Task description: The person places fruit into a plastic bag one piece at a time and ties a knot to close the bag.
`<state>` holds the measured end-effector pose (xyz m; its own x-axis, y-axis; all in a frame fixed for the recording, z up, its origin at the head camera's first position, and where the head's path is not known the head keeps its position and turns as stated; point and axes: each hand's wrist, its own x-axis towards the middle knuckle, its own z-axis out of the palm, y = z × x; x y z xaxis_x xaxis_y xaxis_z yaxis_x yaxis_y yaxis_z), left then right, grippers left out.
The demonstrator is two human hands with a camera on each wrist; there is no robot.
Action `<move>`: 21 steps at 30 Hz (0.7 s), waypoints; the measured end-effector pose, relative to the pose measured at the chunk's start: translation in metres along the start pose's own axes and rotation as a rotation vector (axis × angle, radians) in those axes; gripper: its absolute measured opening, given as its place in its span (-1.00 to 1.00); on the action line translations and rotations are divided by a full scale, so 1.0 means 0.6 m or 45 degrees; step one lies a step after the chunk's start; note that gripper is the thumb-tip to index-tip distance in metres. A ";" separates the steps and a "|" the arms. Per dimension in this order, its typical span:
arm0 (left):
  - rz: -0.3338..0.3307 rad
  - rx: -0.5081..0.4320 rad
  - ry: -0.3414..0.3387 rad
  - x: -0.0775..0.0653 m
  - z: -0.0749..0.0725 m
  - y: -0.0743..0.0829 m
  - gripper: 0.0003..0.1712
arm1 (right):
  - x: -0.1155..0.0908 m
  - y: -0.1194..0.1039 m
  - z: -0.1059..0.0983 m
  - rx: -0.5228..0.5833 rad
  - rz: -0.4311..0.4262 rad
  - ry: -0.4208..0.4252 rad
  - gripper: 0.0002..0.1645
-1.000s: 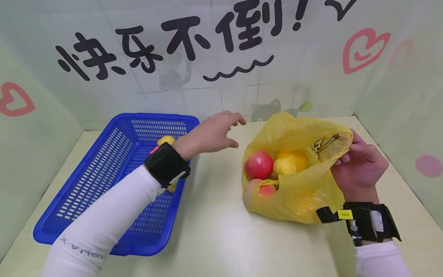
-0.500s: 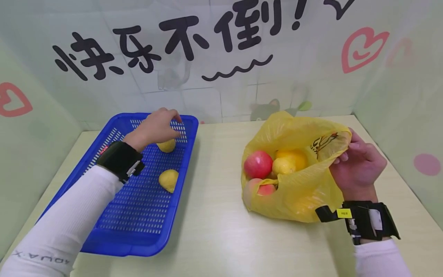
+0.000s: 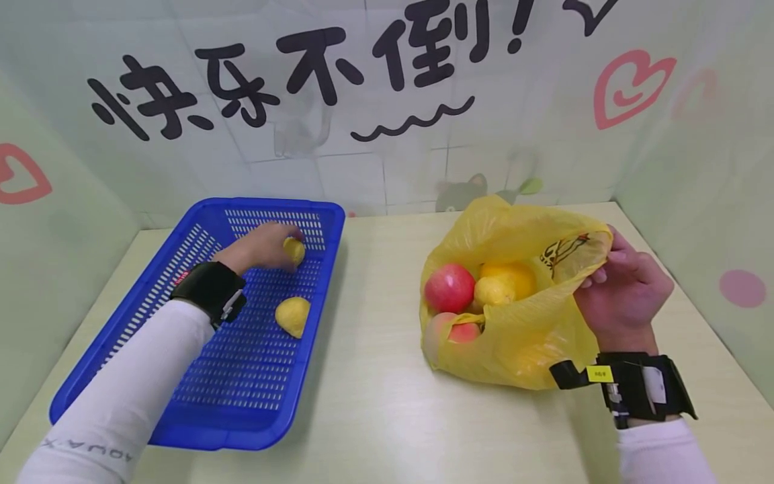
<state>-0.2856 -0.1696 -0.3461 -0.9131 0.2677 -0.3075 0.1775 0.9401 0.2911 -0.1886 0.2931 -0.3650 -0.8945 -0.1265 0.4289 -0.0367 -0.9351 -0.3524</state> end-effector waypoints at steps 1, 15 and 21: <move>-0.006 -0.001 -0.010 0.001 0.004 -0.001 -0.37 | 0.000 0.000 -0.001 0.000 -0.003 0.002 -0.65; -0.078 0.060 -0.031 0.008 0.025 0.003 -0.42 | -0.002 -0.001 -0.001 -0.002 0.002 -0.015 -0.64; -0.080 0.053 -0.016 0.004 0.020 0.000 -0.40 | -0.003 -0.002 0.001 0.009 0.012 -0.016 -0.63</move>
<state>-0.2836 -0.1665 -0.3579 -0.9183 0.2101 -0.3356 0.1351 0.9630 0.2332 -0.1869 0.2942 -0.3646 -0.8890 -0.1399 0.4361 -0.0249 -0.9360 -0.3511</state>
